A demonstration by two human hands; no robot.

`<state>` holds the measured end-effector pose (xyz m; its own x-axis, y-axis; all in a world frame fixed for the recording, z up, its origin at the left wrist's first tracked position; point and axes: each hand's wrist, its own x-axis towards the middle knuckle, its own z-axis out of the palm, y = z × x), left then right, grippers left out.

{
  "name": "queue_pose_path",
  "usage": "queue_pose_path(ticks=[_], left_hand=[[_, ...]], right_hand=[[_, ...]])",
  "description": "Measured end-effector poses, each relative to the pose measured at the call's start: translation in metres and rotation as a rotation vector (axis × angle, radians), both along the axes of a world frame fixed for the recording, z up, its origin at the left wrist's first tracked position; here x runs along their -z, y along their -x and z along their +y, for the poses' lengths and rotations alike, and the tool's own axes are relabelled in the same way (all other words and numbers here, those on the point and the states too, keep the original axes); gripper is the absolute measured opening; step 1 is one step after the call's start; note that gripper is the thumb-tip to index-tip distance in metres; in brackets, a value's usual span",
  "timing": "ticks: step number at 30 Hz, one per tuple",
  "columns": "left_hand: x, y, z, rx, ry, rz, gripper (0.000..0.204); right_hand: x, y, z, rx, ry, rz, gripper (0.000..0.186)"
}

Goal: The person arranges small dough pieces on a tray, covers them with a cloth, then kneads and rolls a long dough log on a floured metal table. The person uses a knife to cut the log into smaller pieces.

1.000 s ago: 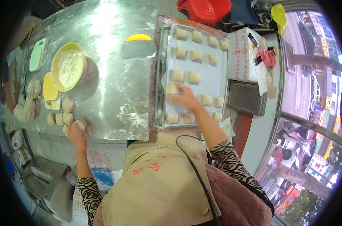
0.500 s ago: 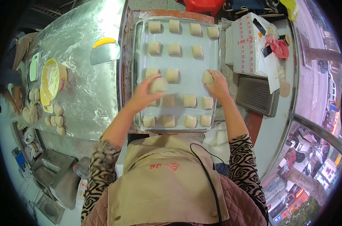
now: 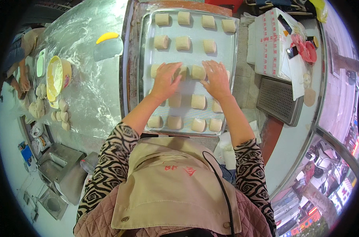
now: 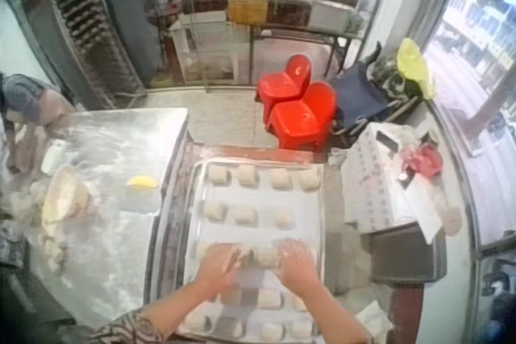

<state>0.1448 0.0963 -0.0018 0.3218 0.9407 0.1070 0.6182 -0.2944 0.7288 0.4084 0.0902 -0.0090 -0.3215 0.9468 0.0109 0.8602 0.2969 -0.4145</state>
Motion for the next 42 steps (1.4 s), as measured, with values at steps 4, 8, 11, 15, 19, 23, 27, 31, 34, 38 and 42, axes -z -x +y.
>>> queue_pose_path(ticks=[4,8,11,15,19,23,27,31,34,38,42], left_hand=[[-0.022,0.058,-0.045,-0.084,0.164,-0.202,0.036],[-0.036,0.099,-0.108,-0.094,0.302,-0.201,0.033],[-0.044,0.119,-0.144,-0.107,0.400,-0.242,0.031],[-0.048,0.150,-0.174,-0.098,0.382,-0.308,0.032],[-0.055,0.219,-0.191,-0.235,0.306,-0.254,0.032],[-0.054,0.321,-0.194,-0.527,-0.126,-0.122,0.035],[-0.041,0.467,-0.203,-1.141,-0.310,0.207,0.056],[-0.015,0.567,-0.218,-1.343,-0.246,0.367,0.064],[0.000,0.584,-0.226,-1.238,-0.134,0.189,0.065],[-0.006,0.557,-0.235,-1.189,-0.029,0.140,0.064],[-0.029,0.532,-0.239,-1.102,0.078,-0.032,0.070]], right_hand=[[0.019,0.025,0.008,-0.049,0.169,-0.119,0.073],[0.028,0.022,0.003,-0.022,0.147,-0.134,0.072],[0.017,0.018,0.005,-0.106,0.140,-0.187,0.073],[-0.008,0.037,0.015,0.005,0.189,-0.215,0.081],[-0.029,0.101,0.009,0.080,0.027,-0.057,0.057],[-0.047,0.229,-0.005,-0.265,-0.020,0.207,0.043],[-0.071,0.399,-0.026,-0.553,0.140,0.334,0.040],[-0.078,0.575,-0.023,-0.796,0.085,0.336,0.056],[-0.069,0.689,-0.015,-0.903,-0.101,0.334,0.069],[-0.076,0.748,-0.004,-0.927,-0.035,-0.033,0.072],[-0.094,0.701,-0.006,-0.699,0.266,-0.395,0.084]])
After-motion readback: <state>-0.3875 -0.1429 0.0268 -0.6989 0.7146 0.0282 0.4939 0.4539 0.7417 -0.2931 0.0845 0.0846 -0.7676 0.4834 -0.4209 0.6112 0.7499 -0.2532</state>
